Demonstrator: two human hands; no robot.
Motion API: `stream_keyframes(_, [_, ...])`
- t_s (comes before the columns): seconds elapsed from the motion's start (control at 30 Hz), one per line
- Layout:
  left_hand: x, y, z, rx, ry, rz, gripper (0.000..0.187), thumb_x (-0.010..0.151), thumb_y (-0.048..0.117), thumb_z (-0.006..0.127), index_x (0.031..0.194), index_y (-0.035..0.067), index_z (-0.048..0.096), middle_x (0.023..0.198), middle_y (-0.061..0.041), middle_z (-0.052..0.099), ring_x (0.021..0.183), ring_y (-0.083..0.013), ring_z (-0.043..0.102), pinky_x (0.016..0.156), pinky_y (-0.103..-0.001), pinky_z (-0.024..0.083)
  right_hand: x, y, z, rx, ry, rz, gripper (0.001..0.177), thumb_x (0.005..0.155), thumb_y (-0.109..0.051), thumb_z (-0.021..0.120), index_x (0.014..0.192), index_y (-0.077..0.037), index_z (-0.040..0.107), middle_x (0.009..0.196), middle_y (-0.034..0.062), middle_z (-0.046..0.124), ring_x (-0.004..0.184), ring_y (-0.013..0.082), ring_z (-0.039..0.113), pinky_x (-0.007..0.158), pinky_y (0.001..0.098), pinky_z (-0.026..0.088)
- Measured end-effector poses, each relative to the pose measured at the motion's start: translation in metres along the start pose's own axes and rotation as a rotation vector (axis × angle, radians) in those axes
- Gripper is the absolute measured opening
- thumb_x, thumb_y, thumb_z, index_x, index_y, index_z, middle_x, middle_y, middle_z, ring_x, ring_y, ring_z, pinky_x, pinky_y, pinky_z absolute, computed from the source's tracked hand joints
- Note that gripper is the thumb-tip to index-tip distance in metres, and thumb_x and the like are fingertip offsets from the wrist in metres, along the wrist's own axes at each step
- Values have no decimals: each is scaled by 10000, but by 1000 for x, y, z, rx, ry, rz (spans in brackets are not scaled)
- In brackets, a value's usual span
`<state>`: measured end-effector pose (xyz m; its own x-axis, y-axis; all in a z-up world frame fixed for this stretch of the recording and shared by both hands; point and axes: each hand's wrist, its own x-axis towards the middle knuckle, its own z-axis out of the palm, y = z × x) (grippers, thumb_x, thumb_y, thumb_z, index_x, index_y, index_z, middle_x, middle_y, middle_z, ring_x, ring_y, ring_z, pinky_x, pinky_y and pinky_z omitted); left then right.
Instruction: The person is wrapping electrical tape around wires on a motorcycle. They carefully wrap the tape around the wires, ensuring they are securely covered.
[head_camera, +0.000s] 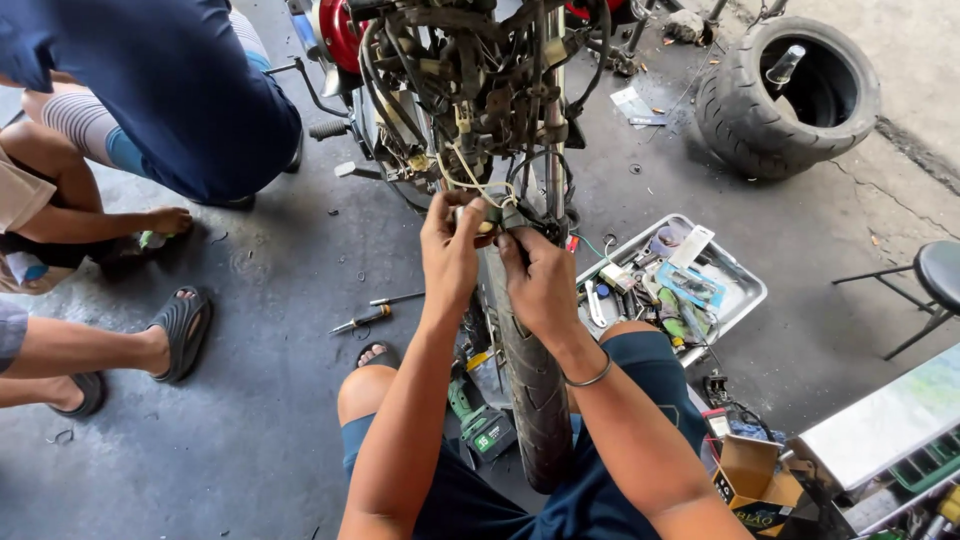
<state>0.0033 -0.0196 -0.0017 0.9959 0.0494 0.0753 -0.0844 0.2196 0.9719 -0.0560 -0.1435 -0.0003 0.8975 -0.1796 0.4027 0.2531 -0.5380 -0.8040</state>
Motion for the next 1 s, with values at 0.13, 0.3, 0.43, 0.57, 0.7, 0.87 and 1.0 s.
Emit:
stream_keyframes(0.13, [14, -36, -12, -4, -126, -93, 294, 1132, 384, 668, 1117, 98, 735, 935, -181, 772, 879, -244, 765, 826, -469, 679, 1, 15, -2, 27, -6, 63, 262, 1178, -268, 606, 1162, -82, 789, 890, 200, 802, 861, 425, 814, 628, 509, 674])
stream_keyframes(0.3, [11, -7, -1, -162, -213, -355, 344, 1088, 427, 722, 957, 113, 678, 908, -140, 764, 802, -262, 787, 751, -470, 676, 18, 6, -15, -106, -60, 196, 236, 1137, -295, 600, 1180, -83, 692, 962, 222, 787, 917, 453, 810, 699, 631, 670])
stream_keyframes(0.43, [33, -41, -6, -262, -219, -382, 235, 1064, 302, 751, 938, 119, 674, 864, -115, 705, 811, -251, 783, 786, -399, 657, 23, -15, -12, -104, 9, 130, 268, 1090, -177, 667, 1323, -47, 682, 995, 255, 788, 981, 468, 804, 728, 611, 691])
stream_keyframes(0.57, [44, -60, -15, -360, -361, -566, 247, 1053, 364, 709, 997, 123, 720, 895, -82, 758, 803, -226, 785, 756, -354, 640, 25, -29, -17, -132, -44, 158, 271, 1091, -137, 657, 1319, -35, 761, 993, 238, 807, 961, 446, 811, 704, 555, 706])
stream_keyframes(0.7, [40, -54, -21, -378, -410, -586, 251, 1068, 341, 657, 1044, 105, 736, 922, -92, 767, 844, -227, 771, 757, -349, 621, 36, -9, -8, -22, -27, 190, 345, 1105, -327, 729, 1243, -13, 772, 919, 215, 791, 883, 403, 823, 661, 566, 702])
stream_keyframes(0.87, [9, -8, -21, -142, -334, -301, 485, 1137, 526, 575, 942, 101, 705, 854, -62, 606, 832, -208, 686, 737, -299, 528, 48, -5, 0, -110, -21, 264, 376, 1012, -437, 842, 1091, -70, 840, 852, 153, 829, 841, 357, 836, 637, 484, 658])
stream_keyframes(1.0, [26, -42, -37, 295, -258, 131, 586, 1159, 544, 640, 832, 70, 750, 830, -138, 611, 839, -253, 645, 789, -403, 544, 49, 24, 23, -62, -33, 204, 256, 1075, -259, 777, 1150, -31, 868, 852, 189, 824, 806, 401, 822, 607, 455, 645])
